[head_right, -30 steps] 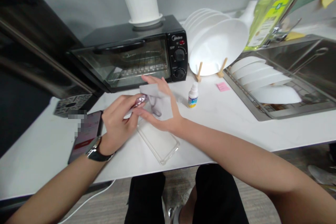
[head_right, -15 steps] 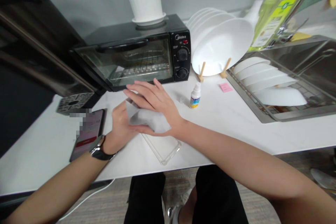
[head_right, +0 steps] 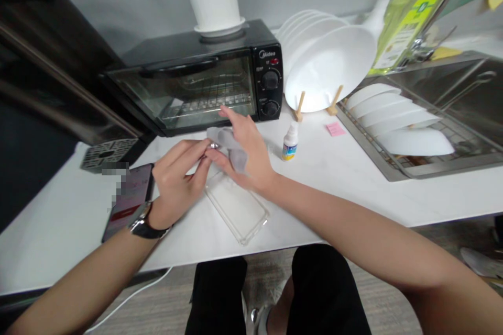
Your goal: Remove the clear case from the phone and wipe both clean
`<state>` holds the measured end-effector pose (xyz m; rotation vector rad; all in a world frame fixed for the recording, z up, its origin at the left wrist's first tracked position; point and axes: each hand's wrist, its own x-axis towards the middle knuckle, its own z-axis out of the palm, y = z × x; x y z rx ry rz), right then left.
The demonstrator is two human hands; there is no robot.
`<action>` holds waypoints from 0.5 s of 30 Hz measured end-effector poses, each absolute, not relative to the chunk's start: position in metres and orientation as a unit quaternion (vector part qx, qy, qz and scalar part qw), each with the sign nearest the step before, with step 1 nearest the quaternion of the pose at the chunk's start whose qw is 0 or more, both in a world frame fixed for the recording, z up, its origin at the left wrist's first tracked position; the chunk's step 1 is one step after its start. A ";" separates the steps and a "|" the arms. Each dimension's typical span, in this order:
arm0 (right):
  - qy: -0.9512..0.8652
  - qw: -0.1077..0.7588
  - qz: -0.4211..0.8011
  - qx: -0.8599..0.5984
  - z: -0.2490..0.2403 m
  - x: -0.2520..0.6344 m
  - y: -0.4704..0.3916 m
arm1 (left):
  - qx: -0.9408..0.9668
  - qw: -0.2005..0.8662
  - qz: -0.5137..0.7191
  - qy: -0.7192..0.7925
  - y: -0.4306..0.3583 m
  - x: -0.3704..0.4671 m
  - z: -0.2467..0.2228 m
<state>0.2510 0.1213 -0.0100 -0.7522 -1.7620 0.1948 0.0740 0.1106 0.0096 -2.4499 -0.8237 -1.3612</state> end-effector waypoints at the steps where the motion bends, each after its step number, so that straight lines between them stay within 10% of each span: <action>1: -0.749 0.574 0.087 -0.320 -0.010 0.251 0.121 | -0.832 0.107 -0.463 -0.287 0.111 0.074 0.010; 15: -0.764 0.575 0.126 -0.264 -0.008 0.252 0.119 | -0.836 0.113 -0.466 -0.268 0.113 0.074 0.008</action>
